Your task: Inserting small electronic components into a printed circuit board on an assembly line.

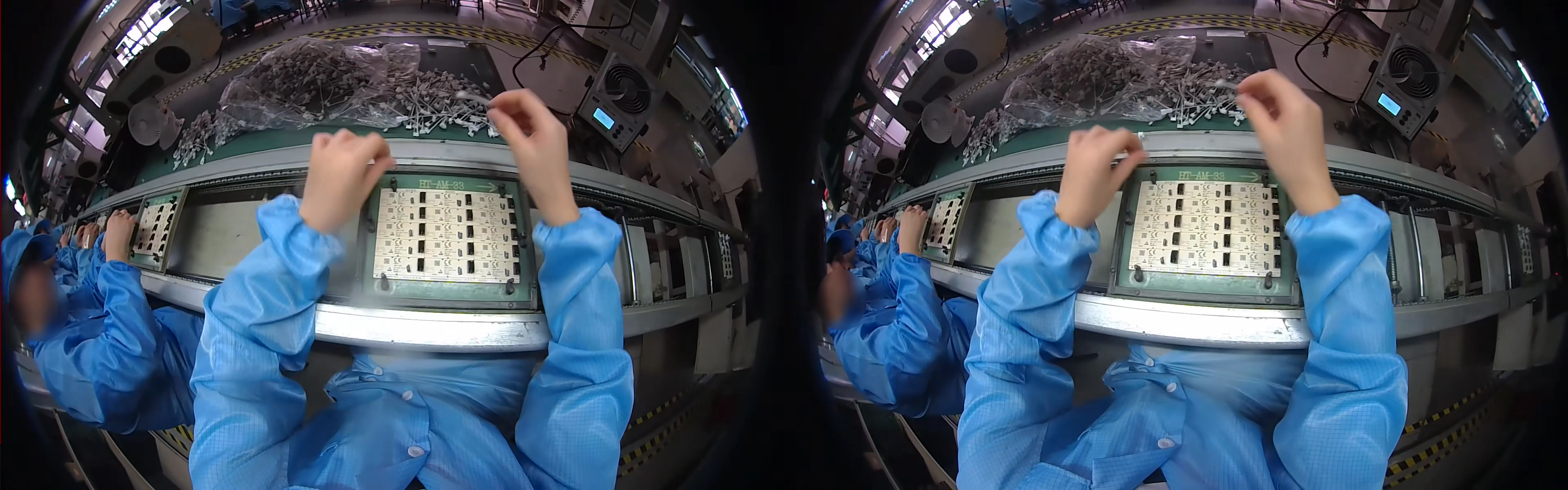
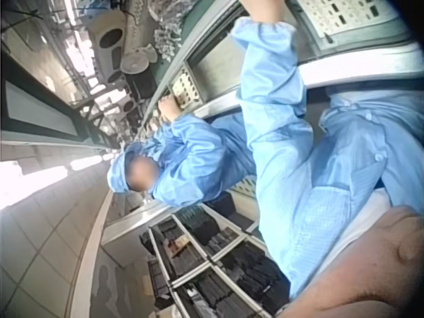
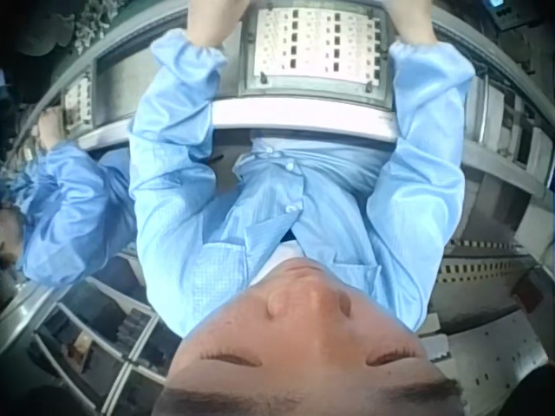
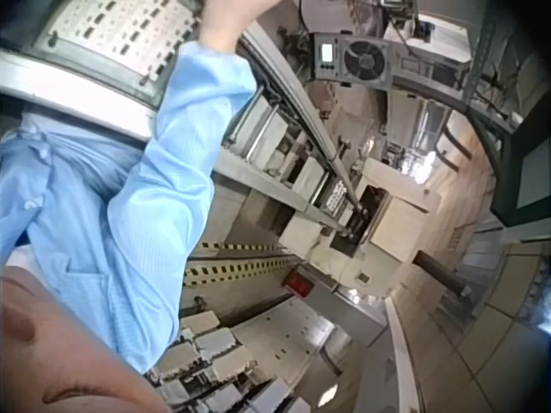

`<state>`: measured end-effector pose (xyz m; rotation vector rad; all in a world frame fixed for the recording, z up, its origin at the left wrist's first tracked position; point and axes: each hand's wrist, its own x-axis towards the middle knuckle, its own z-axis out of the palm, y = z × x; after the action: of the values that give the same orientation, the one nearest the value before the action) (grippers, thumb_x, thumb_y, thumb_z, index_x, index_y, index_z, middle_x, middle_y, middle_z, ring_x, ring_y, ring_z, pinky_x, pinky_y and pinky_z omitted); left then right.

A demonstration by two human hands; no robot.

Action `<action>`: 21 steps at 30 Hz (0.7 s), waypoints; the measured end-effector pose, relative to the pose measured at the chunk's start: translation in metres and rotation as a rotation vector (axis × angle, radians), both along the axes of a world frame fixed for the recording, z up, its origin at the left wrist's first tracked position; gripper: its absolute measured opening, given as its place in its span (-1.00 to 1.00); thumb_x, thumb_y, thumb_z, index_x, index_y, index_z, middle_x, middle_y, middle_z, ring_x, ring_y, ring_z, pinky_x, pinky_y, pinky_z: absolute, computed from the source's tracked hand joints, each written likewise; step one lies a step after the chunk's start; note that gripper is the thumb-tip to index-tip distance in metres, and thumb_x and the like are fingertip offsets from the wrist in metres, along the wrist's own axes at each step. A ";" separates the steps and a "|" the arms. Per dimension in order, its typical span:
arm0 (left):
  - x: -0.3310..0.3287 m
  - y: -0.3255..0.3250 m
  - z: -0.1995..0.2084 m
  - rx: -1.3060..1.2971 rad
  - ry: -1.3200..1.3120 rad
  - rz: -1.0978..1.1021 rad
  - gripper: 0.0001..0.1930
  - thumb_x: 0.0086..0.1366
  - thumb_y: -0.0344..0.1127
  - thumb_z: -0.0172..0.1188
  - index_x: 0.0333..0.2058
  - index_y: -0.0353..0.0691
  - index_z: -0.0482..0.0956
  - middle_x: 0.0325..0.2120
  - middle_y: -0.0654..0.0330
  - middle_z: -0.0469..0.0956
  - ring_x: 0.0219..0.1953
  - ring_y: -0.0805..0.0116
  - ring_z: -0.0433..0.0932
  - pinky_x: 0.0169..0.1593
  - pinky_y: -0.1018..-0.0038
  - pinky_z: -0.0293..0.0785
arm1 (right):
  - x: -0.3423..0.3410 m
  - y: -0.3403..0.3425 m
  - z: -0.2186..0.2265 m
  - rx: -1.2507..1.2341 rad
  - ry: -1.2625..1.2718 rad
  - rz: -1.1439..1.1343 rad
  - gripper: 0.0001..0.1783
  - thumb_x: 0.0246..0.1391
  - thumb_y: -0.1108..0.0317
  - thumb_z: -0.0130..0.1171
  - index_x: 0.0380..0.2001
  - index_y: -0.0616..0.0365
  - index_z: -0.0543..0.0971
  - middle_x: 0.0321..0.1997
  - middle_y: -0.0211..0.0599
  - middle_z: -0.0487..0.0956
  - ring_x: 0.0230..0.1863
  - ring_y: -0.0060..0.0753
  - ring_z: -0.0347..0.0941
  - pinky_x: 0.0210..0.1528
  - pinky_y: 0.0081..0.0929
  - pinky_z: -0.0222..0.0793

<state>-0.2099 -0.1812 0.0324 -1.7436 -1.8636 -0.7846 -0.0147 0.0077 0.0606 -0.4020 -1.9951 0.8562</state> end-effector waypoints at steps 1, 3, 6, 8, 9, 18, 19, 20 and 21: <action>0.005 -0.008 -0.006 -0.086 -0.088 0.015 -0.88 0.16 -0.22 0.35 -0.42 -0.06 0.63 -0.51 0.37 0.61 -0.25 0.31 0.49 -0.04 0.24 0.21 | -0.003 -0.013 -0.003 0.159 -0.013 0.002 -0.87 0.15 0.50 0.26 -0.23 0.27 0.59 -0.28 -0.31 0.63 -0.29 -0.51 0.55 -0.19 -0.54 0.47; 0.005 -0.014 -0.008 -0.148 -0.118 0.048 -0.88 0.16 -0.21 0.36 -0.42 -0.05 0.63 -0.51 0.38 0.61 -0.22 0.31 0.49 -0.02 0.18 0.20 | -0.010 -0.033 -0.011 0.378 -0.046 0.020 -0.86 0.11 0.53 0.26 -0.24 0.31 0.59 -0.28 -0.15 0.63 -0.28 -0.30 0.59 -0.20 -0.47 0.49; 0.007 -0.018 -0.009 -0.245 -0.153 0.085 -0.88 0.15 -0.19 0.36 -0.42 -0.04 0.65 -0.50 0.41 0.61 -0.17 0.30 0.47 0.05 0.03 0.17 | -0.011 -0.051 -0.015 0.219 -0.157 0.092 -0.86 0.12 0.52 0.25 -0.24 0.31 0.60 -0.28 -0.16 0.64 -0.25 -0.30 0.60 -0.19 -0.46 0.50; 0.008 -0.019 -0.010 -0.287 -0.162 0.091 -0.88 0.15 -0.18 0.37 -0.42 -0.03 0.66 -0.49 0.43 0.62 -0.13 0.29 0.46 0.09 -0.06 0.15 | -0.006 -0.053 -0.014 0.180 -0.131 0.085 -0.83 0.14 0.54 0.21 -0.19 0.31 0.63 -0.25 -0.19 0.67 -0.22 -0.38 0.60 -0.16 -0.50 0.48; 0.007 -0.018 -0.011 -0.303 -0.163 0.075 -0.87 0.15 -0.17 0.37 -0.42 -0.04 0.67 -0.45 0.43 0.62 -0.10 0.27 0.45 0.13 -0.13 0.11 | -0.003 -0.052 -0.012 0.164 -0.127 0.074 -0.82 0.14 0.55 0.20 -0.17 0.31 0.64 -0.24 -0.21 0.68 -0.22 -0.41 0.60 -0.15 -0.52 0.48; -0.004 -0.028 -0.010 -0.375 -0.240 0.020 -0.92 0.14 -0.23 0.39 -0.39 -0.03 0.73 -0.33 0.41 0.60 0.00 0.22 0.41 0.22 -0.27 0.04 | 0.001 -0.047 -0.011 0.114 -0.161 0.031 -0.81 0.17 0.58 0.15 -0.15 0.32 0.63 -0.29 -0.28 0.67 -0.26 -0.54 0.57 -0.14 -0.58 0.47; -0.005 -0.028 -0.010 -0.387 -0.257 0.011 -0.93 0.14 -0.26 0.38 -0.39 -0.03 0.74 -0.33 0.42 0.60 0.00 0.21 0.41 0.22 -0.26 0.05 | 0.002 -0.045 -0.012 0.115 -0.163 0.032 -0.81 0.17 0.58 0.15 -0.15 0.32 0.63 -0.29 -0.28 0.67 -0.26 -0.54 0.57 -0.14 -0.58 0.47; -0.004 -0.026 -0.010 -0.393 -0.259 0.010 -0.93 0.14 -0.26 0.38 -0.39 -0.03 0.74 -0.33 0.42 0.60 0.00 0.21 0.41 0.22 -0.26 0.05 | 0.003 -0.043 -0.013 0.118 -0.166 0.034 -0.80 0.17 0.58 0.15 -0.14 0.32 0.64 -0.28 -0.28 0.67 -0.25 -0.55 0.57 -0.14 -0.58 0.47; -0.003 -0.024 -0.010 -0.396 -0.269 0.020 -0.94 0.14 -0.28 0.38 -0.38 -0.03 0.74 -0.33 0.42 0.60 0.00 0.21 0.41 0.22 -0.24 0.06 | 0.003 -0.044 -0.013 0.111 -0.165 0.037 -0.80 0.17 0.58 0.15 -0.14 0.32 0.64 -0.28 -0.28 0.67 -0.25 -0.55 0.57 -0.14 -0.58 0.47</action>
<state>-0.2130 -0.2056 0.0224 -1.9234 -2.3430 -0.7057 -0.0116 -0.0358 0.0474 -0.3832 -2.1975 0.7510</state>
